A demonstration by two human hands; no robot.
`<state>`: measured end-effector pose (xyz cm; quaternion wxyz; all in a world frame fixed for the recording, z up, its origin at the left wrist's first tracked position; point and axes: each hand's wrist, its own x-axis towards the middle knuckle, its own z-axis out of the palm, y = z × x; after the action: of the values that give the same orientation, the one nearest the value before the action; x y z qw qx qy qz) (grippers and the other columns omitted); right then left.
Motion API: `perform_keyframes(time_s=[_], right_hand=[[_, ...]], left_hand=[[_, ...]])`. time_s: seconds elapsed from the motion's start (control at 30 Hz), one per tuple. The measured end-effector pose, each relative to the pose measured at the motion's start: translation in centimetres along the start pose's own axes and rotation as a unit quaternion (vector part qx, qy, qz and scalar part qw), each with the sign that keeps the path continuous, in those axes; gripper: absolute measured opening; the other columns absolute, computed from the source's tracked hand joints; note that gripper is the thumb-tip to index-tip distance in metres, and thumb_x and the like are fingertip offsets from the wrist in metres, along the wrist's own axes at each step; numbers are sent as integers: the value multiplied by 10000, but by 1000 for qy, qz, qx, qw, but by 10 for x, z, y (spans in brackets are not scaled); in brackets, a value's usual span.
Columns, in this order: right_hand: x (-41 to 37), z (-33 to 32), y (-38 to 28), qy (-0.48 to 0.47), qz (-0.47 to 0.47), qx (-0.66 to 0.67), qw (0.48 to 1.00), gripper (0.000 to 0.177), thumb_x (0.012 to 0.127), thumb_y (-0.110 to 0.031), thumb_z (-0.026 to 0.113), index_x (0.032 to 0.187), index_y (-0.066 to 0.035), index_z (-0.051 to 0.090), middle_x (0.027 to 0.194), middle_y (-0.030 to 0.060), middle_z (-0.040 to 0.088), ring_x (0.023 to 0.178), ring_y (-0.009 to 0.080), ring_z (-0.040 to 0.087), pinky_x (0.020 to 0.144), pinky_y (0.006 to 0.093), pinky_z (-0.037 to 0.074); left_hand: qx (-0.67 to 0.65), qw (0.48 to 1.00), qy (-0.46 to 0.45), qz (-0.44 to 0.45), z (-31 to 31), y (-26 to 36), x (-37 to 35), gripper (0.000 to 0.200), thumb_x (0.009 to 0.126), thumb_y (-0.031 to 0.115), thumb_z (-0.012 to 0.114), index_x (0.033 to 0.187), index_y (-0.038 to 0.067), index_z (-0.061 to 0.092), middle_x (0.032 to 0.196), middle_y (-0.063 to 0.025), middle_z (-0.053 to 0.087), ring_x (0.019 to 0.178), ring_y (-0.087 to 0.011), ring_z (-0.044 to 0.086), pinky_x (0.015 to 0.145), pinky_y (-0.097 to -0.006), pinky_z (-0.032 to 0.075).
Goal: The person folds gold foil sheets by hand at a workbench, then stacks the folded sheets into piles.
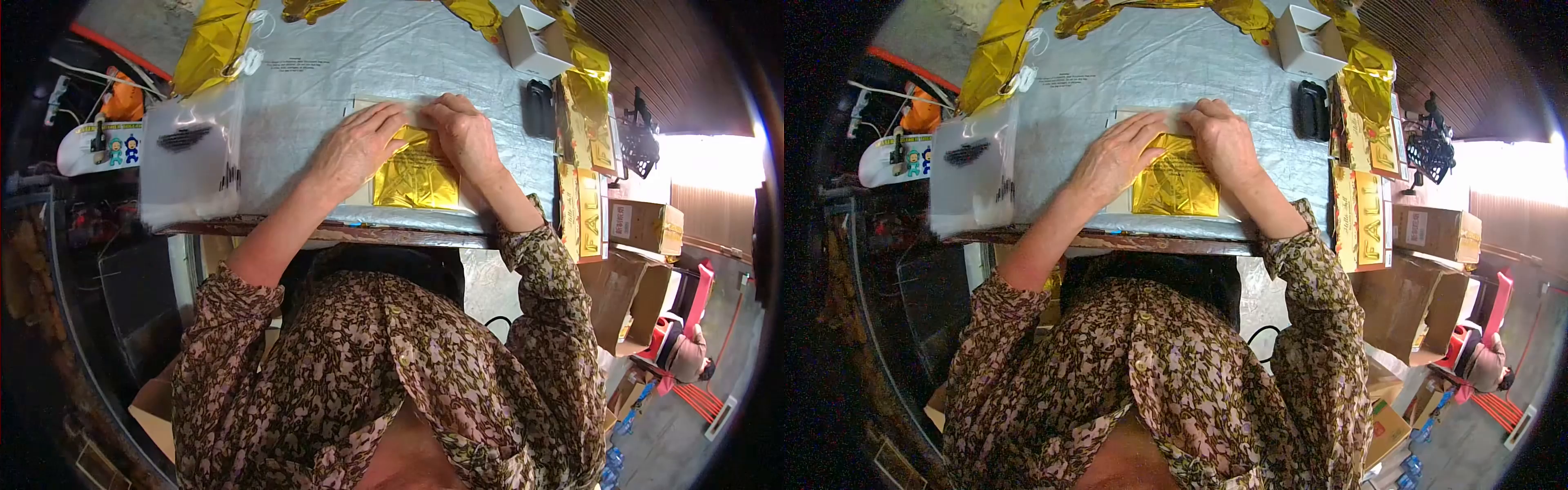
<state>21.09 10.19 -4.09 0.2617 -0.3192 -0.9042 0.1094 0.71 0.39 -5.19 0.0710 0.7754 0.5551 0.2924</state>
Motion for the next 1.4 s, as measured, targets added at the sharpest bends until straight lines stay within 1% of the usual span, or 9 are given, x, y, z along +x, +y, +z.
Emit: perform_keyframes(time_s=[0.27,0.5,0.6,0.67,1.0,1.07,1.17,1.2,1.4], right_hand=[[-6,1,-3,4,-50,-55,997,226,776,-58,652,986,-44,731,945,83,670,939,288,672,802,389,583],[-13,4,-7,-32,-64,-105,992,270,830,-62,695,1097,-28,712,1099,85,709,984,292,676,812,393,590],[-14,1,-8,-34,-70,-107,991,279,825,-67,691,1098,-15,709,1108,97,708,1000,296,676,823,393,591],[-13,0,-9,-39,-67,-105,991,301,816,-66,689,1110,-2,706,1118,104,707,1013,302,676,835,394,592],[-19,-2,-25,-68,-27,-121,990,424,784,-84,722,1192,15,667,1186,123,672,1108,311,652,858,394,585],[-17,-3,-41,-152,8,-197,969,472,767,-111,750,1202,35,641,1223,163,644,1160,331,632,890,384,570],[-5,10,-66,-155,99,-163,969,471,829,-147,728,1238,56,615,1278,185,638,1247,340,603,1059,395,491],[-11,29,-60,-55,17,-207,977,516,883,-160,681,1334,69,577,1372,210,618,1324,357,565,1157,426,415],[-23,30,-64,-67,41,-153,985,619,1076,-404,478,1472,72,485,1526,240,521,1445,362,471,1257,487,262]], left_hand=[[29,998,33,34,-5,2,-3,295,897,199,768,1146,54,705,1139,-66,634,1087,-258,648,920,-402,549],[116,993,7,-6,-22,10,3,474,874,272,794,1295,98,660,1266,-48,621,1204,-259,591,998,-382,467],[103,991,71,51,-25,3,10,580,880,323,793,1380,91,613,1342,-72,610,1246,-286,572,1051,-410,436],[90,996,7,27,-22,-6,7,594,903,359,771,1399,75,607,1379,-96,605,1254,-298,574,1070,-426,426],[107,994,2,22,-19,-9,5,536,912,415,749,1300,60,646,1232,-57,650,1135,-267,621,1053,-416,438],[101,995,12,23,-17,-11,5,536,902,423,754,1294,70,661,1227,-47,652,1130,-262,622,1062,-416,431],[105,994,-9,11,-20,-8,5,515,888,369,758,1307,83,666,1266,-36,654,1167,-243,618,1077,-415,423],[101,995,-12,21,-19,-8,6,515,888,369,758,1307,83,666,1266,-36,654,1167,-243,618,1077,-415,423],[120,992,-23,-15,-19,-4,3,482,860,265,744,1304,83,690,1351,-27,649,1237,-212,603,1115,-435,397]])
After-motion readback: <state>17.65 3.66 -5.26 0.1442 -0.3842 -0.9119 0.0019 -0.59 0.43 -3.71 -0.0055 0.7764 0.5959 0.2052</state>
